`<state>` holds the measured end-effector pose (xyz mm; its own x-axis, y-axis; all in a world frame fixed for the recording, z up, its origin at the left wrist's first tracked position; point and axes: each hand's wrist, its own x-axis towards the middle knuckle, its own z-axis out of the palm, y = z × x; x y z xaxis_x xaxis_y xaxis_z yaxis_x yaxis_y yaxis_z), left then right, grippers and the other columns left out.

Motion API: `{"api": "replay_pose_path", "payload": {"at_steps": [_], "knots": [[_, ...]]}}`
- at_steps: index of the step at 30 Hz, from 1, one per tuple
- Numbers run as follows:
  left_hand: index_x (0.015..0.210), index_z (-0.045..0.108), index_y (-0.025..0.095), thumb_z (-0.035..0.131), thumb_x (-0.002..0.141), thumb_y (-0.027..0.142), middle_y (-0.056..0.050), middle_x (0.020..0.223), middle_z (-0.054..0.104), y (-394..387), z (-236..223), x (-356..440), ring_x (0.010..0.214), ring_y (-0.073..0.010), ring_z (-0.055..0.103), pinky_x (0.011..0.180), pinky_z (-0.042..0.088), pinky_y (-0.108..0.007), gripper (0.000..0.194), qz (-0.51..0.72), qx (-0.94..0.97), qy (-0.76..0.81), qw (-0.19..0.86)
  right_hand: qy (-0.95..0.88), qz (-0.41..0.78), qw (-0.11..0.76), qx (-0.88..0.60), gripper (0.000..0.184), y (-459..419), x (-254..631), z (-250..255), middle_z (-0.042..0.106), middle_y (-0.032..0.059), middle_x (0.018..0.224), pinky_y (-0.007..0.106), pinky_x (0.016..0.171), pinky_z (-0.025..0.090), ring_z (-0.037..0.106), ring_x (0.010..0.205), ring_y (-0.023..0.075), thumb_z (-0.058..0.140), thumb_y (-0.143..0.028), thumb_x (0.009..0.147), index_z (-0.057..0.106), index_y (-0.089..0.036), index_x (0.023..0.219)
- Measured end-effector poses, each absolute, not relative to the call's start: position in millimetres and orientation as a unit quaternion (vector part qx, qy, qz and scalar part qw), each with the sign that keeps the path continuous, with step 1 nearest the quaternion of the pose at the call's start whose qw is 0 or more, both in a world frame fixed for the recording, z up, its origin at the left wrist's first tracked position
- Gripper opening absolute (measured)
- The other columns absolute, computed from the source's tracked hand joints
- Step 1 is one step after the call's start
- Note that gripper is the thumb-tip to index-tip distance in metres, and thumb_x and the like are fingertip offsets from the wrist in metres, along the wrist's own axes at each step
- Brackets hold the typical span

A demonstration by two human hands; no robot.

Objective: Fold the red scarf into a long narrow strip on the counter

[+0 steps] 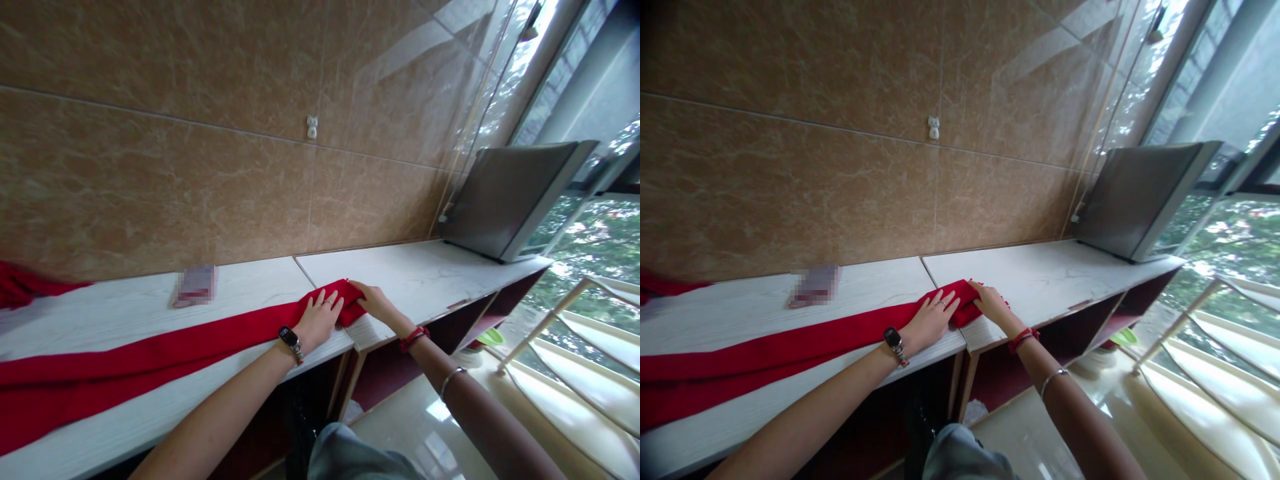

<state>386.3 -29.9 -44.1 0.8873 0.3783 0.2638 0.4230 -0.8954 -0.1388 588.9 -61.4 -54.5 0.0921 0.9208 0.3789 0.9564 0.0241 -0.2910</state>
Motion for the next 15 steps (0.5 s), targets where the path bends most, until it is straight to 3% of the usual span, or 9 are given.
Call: {"api": "replay_pose_path", "payload": {"at_steps": [7,11,15], "knots": [[0.121,0.047,0.011,0.037,0.087,0.004,-0.014,0.134,0.044,-21,-24,387,0.124,-0.0203,0.04,0.097,0.039,-0.031,0.036,-0.152,-0.964,-0.171,0.132,-0.687,-0.037,0.287,-0.667,0.072,-68,581,-48,0.064,0.0076,0.111,0.032,0.087,0.047,0.059,0.101,0.0197,0.037,0.006,0.057,0.05,-0.017,0.124],[0.12,0.049,0.012,0.038,0.085,0.002,-0.015,0.133,0.045,-23,-17,381,0.12,-0.0199,0.046,0.092,0.045,-0.028,0.038,-0.155,-0.962,-0.186,0.127,-0.735,-0.073,0.252,-0.625,0.068,-79,575,-50,0.059,0.012,0.116,0.035,0.084,0.049,0.06,0.098,0.0198,0.032,0.005,0.068,0.04,-0.019,0.132],[0.121,0.049,0.009,0.038,0.084,0.0,-0.016,0.129,0.049,-32,-16,378,0.118,-0.0198,0.047,0.092,0.046,-0.028,0.039,-0.169,-0.956,-0.182,0.154,-0.761,-0.138,0.237,-0.588,0.065,-88,576,-52,0.037,0.0107,0.139,0.04,0.094,0.043,0.046,0.118,0.0223,0.033,0.0,0.077,0.03,-0.026,0.137]]}}
